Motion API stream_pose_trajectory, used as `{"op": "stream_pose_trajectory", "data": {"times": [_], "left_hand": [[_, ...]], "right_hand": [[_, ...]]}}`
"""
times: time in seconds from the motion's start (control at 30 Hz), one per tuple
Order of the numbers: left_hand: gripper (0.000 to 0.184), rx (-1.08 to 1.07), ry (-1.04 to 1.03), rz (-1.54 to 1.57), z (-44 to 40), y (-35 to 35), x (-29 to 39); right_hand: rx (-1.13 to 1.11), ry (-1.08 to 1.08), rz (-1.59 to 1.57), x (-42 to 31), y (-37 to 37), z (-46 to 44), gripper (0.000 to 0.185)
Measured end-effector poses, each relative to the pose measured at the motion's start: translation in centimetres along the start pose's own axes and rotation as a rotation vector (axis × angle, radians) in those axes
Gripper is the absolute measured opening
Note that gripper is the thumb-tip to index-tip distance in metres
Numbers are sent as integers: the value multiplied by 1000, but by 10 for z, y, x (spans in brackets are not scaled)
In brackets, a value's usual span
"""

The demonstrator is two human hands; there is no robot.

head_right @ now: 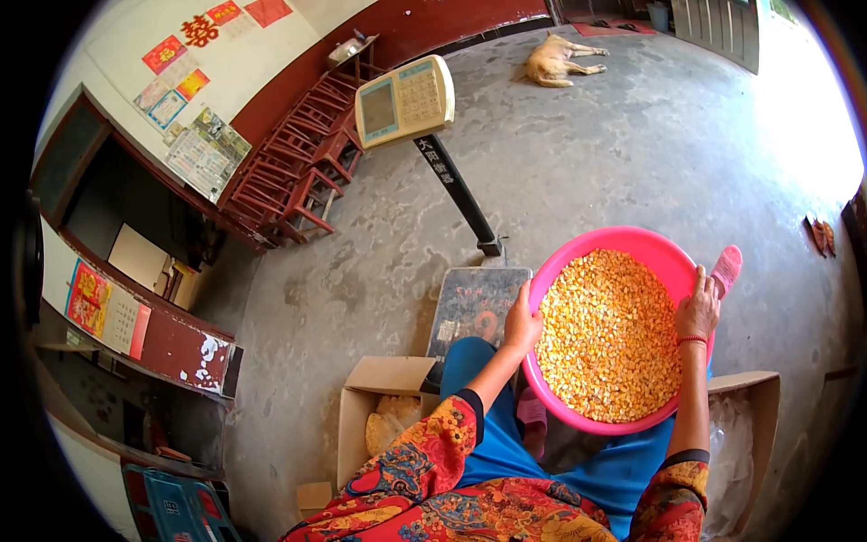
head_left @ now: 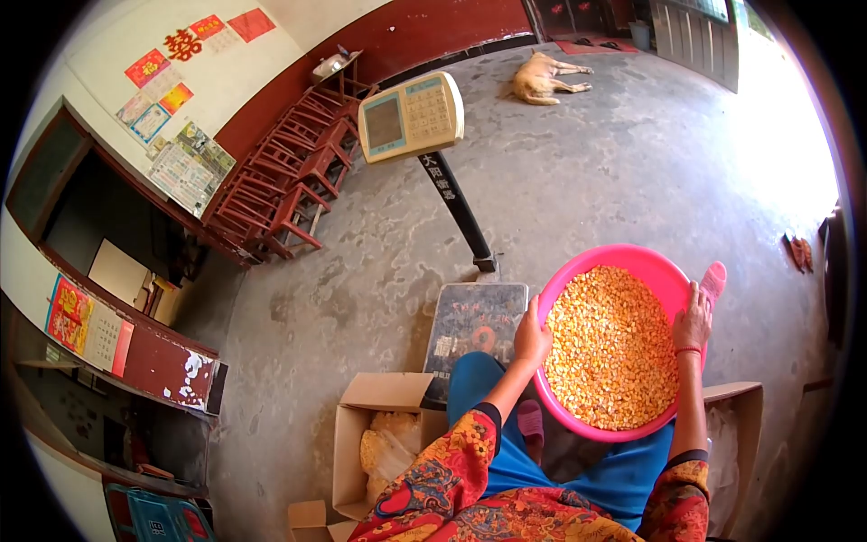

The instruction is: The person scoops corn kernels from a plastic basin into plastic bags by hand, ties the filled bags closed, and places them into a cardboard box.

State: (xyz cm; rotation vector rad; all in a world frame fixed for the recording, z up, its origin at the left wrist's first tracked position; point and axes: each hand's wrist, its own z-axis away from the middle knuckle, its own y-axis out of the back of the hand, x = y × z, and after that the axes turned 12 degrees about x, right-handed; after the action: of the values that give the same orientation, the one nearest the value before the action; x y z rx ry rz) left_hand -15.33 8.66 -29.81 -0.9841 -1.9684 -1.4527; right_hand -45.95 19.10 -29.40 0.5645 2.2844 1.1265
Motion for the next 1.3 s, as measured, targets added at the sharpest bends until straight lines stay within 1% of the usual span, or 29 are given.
{"op": "stream_pose_trajectory", "data": {"times": [0.33,0.4,0.7,0.83,0.97,1.3], "left_hand": [[59,-28,35,21,0,-1,-4],[59,-31,44,17,0,-2,-5],[60,-48,48,-7,-1,2,0],[60,-26,21,4,0,0,-2],[59,-35,33,5,0,2,0],[54,-30,40,17,-1,0,-1]], "right_hand": [[-22,-18,-11,3,-3,-1,63],[-55,-52,-25,0,0,-2,64],[-13,-37,-41,2,-3,0,66],[-42,-29,-19,3,-2,-1,64],[-19,-9,-9,6,-7,0,64],[-10,-6,-13,5,-6,0,64]]}}
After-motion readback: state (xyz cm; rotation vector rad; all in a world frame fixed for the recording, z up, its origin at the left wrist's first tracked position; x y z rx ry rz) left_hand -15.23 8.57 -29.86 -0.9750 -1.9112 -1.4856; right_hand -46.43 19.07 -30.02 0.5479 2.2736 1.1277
